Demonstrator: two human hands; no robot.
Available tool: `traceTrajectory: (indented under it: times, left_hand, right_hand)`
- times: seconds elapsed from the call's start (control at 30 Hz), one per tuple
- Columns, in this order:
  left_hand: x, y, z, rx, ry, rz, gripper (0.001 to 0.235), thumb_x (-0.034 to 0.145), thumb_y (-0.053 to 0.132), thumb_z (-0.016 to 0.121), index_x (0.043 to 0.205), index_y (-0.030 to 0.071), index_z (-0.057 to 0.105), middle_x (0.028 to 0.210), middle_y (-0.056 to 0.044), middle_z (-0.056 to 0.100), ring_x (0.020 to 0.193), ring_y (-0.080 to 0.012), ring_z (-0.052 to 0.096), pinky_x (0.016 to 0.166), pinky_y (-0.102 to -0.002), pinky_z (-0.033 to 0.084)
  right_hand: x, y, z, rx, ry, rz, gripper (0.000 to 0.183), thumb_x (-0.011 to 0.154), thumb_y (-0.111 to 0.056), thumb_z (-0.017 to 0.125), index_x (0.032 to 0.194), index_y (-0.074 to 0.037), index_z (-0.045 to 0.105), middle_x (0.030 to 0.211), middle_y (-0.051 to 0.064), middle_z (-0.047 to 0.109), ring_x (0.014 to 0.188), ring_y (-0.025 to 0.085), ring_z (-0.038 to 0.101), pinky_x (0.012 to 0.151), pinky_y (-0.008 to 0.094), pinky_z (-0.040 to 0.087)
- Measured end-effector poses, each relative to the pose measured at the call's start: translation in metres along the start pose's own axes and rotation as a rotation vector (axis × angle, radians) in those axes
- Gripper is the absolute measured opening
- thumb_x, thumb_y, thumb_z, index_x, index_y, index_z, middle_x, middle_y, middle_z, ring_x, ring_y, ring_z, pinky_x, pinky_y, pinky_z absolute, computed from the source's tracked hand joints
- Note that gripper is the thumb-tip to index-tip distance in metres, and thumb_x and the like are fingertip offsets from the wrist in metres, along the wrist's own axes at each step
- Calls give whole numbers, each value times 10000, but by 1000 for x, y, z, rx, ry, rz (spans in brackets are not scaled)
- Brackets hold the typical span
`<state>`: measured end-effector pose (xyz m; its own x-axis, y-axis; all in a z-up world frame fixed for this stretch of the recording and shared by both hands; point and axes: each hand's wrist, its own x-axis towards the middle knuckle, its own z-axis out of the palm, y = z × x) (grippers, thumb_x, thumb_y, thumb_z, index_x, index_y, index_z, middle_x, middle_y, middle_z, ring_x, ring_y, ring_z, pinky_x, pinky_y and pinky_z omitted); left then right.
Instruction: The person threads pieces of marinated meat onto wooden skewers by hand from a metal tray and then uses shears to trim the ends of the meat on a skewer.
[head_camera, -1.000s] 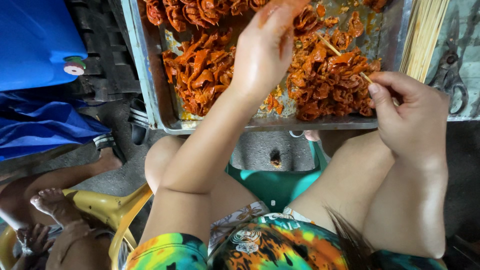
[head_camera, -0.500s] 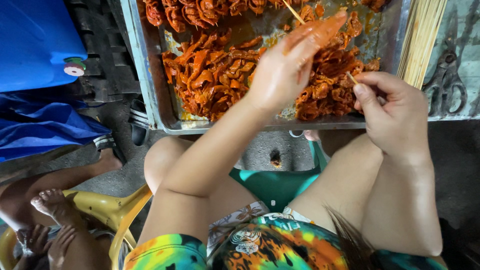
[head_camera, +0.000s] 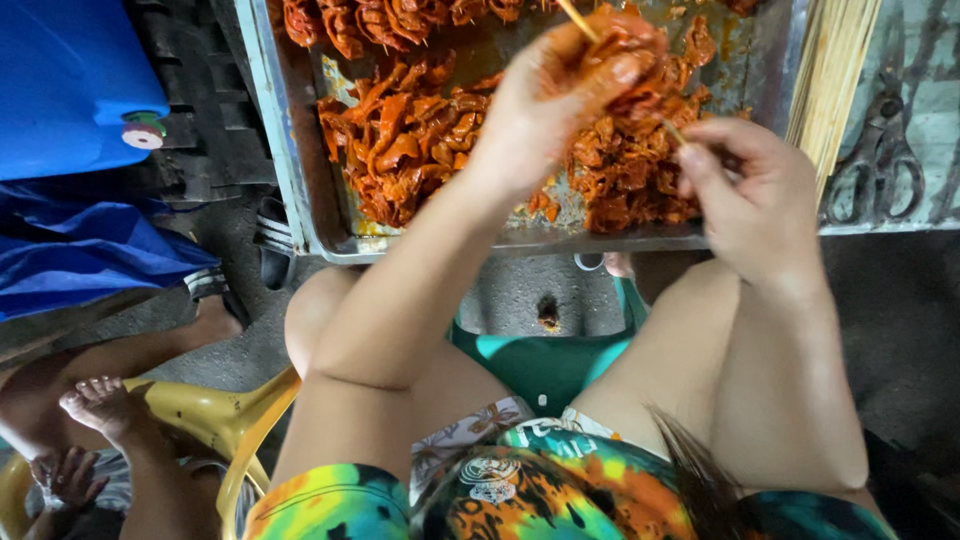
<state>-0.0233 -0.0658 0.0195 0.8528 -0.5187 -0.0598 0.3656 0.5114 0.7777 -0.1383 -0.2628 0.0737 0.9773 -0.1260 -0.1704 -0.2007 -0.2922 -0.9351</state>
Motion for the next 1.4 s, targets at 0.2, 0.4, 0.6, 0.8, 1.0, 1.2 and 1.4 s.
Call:
traceTrajectory:
  times: [0.2,0.4,0.6,0.8,1.0,1.2,1.4]
  left_hand:
    - [-21,47,-12,186,-26,29,306,1078,75,702,1361,6,607,1285,-102,732,1223,-199,685,1113,-350,561]
    - [-58,95,-47,1090,197,366,385,975,31,681,1340,33,559,1297,-132,624,1179,-270,667,997,-363,566]
    - [-74,83,-94,1642,443,153,231,935,-14,652,1147,40,728,1125,-189,704,1046,-389,666,892,-451,548]
    - [-36,38,-104,1689,198,90,282,840,6,670,1087,117,751,1087,-139,715,986,-343,691,891,-443,551]
    - [-34,14,-101,1797,134,111,281,708,6,695,985,44,721,1018,-193,700,974,-395,680,833,-473,557]
    - [-39,38,-93,1658,209,12,293,731,102,781,1004,18,714,948,-210,705,903,-403,683,820,-489,560]
    - [-66,101,-88,1328,250,-96,178,875,97,706,1032,17,734,1012,-177,760,938,-309,743,859,-411,584]
  right_hand:
    - [3,-6,28,3,-9,-119,126,1088,-18,680,1210,11,691,978,21,694,821,67,632,721,204,512]
    - [10,9,22,35,29,-118,117,1138,-11,661,1249,19,683,1018,32,685,857,74,639,747,211,505]
    - [14,31,6,100,53,-108,82,1177,-8,686,1228,51,662,1039,53,695,846,80,655,763,199,523]
    - [16,26,10,27,24,-109,73,1199,8,689,1231,66,660,1003,57,684,838,85,640,768,202,512]
    - [14,22,12,80,18,-68,74,1181,9,691,1224,64,665,1003,52,680,836,79,629,769,196,510]
    - [16,12,14,25,23,-52,74,1172,10,696,1220,62,673,1007,56,692,846,82,645,771,203,527]
    - [16,7,12,9,64,35,106,1060,-8,681,1158,27,662,965,34,668,813,71,622,743,206,502]
